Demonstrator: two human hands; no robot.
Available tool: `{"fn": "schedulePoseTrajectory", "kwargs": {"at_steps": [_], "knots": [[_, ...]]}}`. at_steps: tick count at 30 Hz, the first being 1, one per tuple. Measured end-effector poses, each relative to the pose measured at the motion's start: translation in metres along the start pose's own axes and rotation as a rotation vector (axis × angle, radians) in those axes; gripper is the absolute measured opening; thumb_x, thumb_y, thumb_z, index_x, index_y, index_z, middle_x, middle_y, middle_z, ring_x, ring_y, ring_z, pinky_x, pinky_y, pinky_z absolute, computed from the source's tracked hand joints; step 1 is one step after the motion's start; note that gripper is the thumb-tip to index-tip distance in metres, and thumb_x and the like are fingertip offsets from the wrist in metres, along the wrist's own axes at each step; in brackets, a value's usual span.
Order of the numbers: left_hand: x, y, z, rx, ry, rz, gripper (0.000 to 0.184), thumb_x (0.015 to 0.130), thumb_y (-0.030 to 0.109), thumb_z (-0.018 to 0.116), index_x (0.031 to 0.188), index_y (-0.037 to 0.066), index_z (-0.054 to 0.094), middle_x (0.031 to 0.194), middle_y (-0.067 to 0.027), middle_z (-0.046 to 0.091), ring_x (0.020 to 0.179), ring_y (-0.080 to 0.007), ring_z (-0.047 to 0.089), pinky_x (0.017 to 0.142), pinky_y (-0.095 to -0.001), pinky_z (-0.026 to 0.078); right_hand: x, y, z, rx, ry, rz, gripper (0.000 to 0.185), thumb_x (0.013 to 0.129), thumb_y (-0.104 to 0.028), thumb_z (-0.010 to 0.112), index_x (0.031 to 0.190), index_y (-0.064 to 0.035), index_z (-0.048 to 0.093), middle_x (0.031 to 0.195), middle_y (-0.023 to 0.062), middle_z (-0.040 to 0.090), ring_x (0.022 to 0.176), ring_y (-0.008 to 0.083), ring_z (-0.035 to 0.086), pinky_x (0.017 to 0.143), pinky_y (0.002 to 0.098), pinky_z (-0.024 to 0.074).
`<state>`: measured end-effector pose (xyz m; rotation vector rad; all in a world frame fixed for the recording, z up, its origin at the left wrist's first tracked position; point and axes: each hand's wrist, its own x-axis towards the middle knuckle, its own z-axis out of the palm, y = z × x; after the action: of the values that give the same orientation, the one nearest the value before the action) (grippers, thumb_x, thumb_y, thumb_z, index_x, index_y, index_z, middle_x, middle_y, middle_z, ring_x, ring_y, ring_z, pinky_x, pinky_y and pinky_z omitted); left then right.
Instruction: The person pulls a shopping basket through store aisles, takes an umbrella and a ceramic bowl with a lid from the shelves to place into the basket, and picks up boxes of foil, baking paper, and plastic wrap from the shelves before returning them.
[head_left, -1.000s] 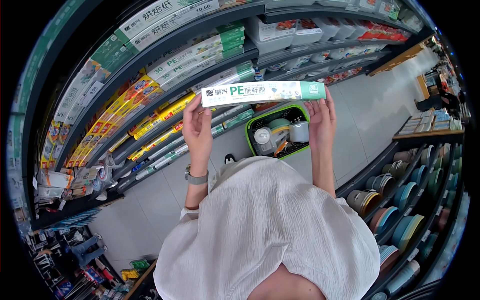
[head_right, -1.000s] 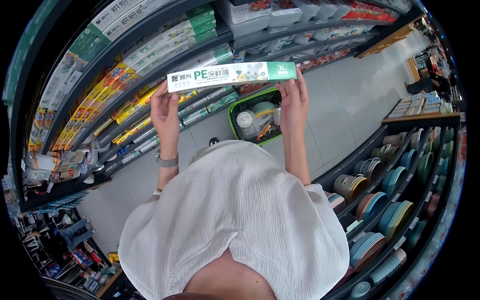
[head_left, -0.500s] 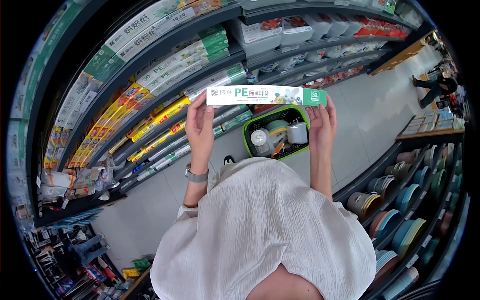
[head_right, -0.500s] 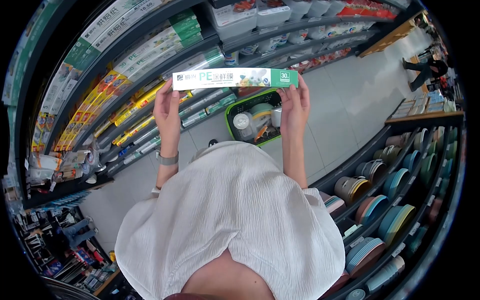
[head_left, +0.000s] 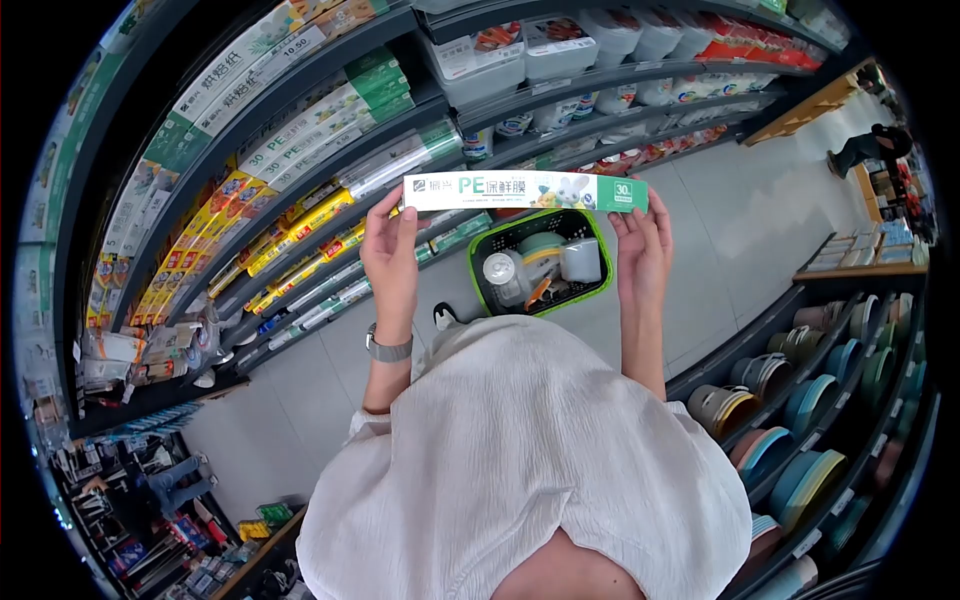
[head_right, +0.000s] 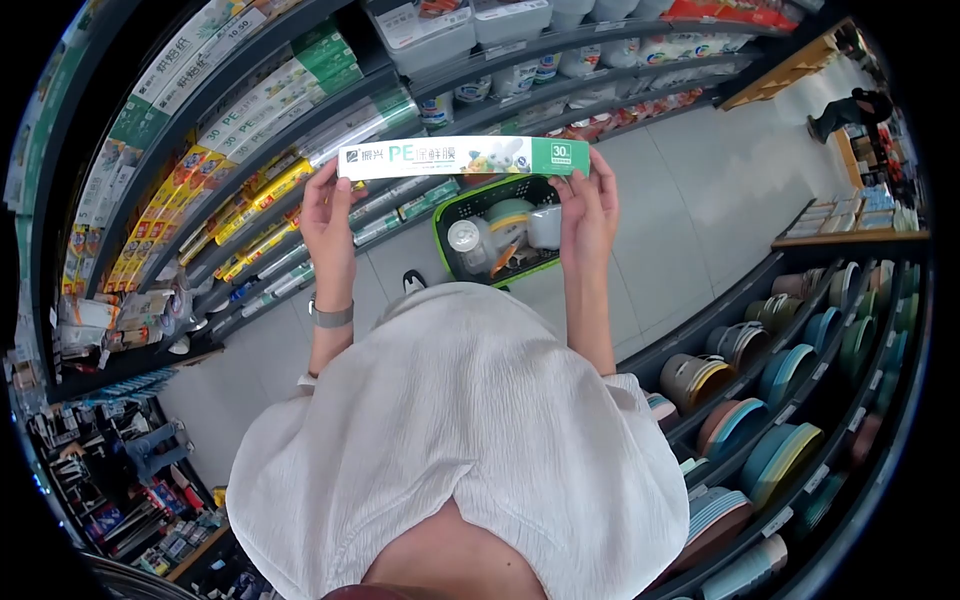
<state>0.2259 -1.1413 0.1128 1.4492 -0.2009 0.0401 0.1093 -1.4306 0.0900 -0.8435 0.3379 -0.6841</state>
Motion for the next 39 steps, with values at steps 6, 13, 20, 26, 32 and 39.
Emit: {"fn": "schedulePoseTrajectory", "kwargs": {"at_steps": [6,13,20,26,32,39], "knots": [[-0.004,0.004,-0.008,0.078,0.206,-0.067,0.032,0.108,0.025,0.058,0.128,0.002,0.067,0.104,-0.0013,0.070,0.089,-0.0065,0.060,0.078,-0.0241,0.050,0.020,0.005,0.010,-0.240,-0.075,0.117,0.032,0.105,-0.014,0.058,0.134,-0.0005,0.054,0.120,0.0094,0.065,0.105,0.0155,0.062,0.084,0.0320,0.0512],[-0.004,0.007,-0.041,0.084,0.365,-0.026,0.033,0.107,0.025,0.060,0.126,-0.001,0.068,0.104,-0.0023,0.070,0.080,-0.0063,0.058,0.073,-0.0228,0.050,0.026,0.015,0.050,-0.327,-0.182,0.151,0.029,0.103,-0.023,0.066,0.121,-0.0022,0.058,0.105,0.0044,0.066,0.085,0.0093,0.059,0.074,0.0261,0.0483],[0.010,0.014,-0.055,0.089,0.358,0.033,0.030,0.106,0.022,0.062,0.124,0.000,0.070,0.101,-0.0016,0.070,0.087,-0.0076,0.059,0.080,-0.0233,0.049,0.039,0.033,0.064,-0.350,-0.165,0.160,0.031,0.101,-0.030,0.070,0.110,-0.0033,0.058,0.090,0.0035,0.063,0.074,0.0094,0.058,0.064,0.0256,0.0463],[0.026,0.010,-0.060,0.118,0.338,0.129,0.032,0.105,0.016,0.062,0.133,0.002,0.067,0.112,-0.0018,0.068,0.099,-0.0079,0.059,0.091,-0.0238,0.047,0.037,0.035,0.083,-0.345,-0.078,0.180,0.033,0.101,-0.032,0.070,0.106,-0.0029,0.057,0.087,0.0047,0.063,0.068,0.0099,0.057,0.062,0.0251,0.0456],[0.043,0.012,-0.074,0.138,0.333,0.163,0.029,0.103,0.015,0.065,0.129,0.001,0.070,0.108,-0.0022,0.065,0.097,-0.0070,0.058,0.089,-0.0217,0.045,0.037,0.039,0.099,-0.389,-0.078,0.120,0.032,0.102,-0.034,0.068,0.102,-0.0029,0.058,0.084,0.0043,0.063,0.070,0.0095,0.061,0.063,0.0243,0.0468],[0.061,0.006,-0.101,0.170,0.421,0.161,0.027,0.102,0.017,0.068,0.122,-0.002,0.073,0.098,-0.0005,0.062,0.091,-0.0059,0.056,0.084,-0.0200,0.044,0.032,0.046,0.127,-0.568,-0.108,0.089,0.031,0.103,-0.033,0.066,0.093,-0.0041,0.060,0.078,0.0025,0.062,0.064,0.0079,0.059,0.060,0.0229,0.0443]]}}
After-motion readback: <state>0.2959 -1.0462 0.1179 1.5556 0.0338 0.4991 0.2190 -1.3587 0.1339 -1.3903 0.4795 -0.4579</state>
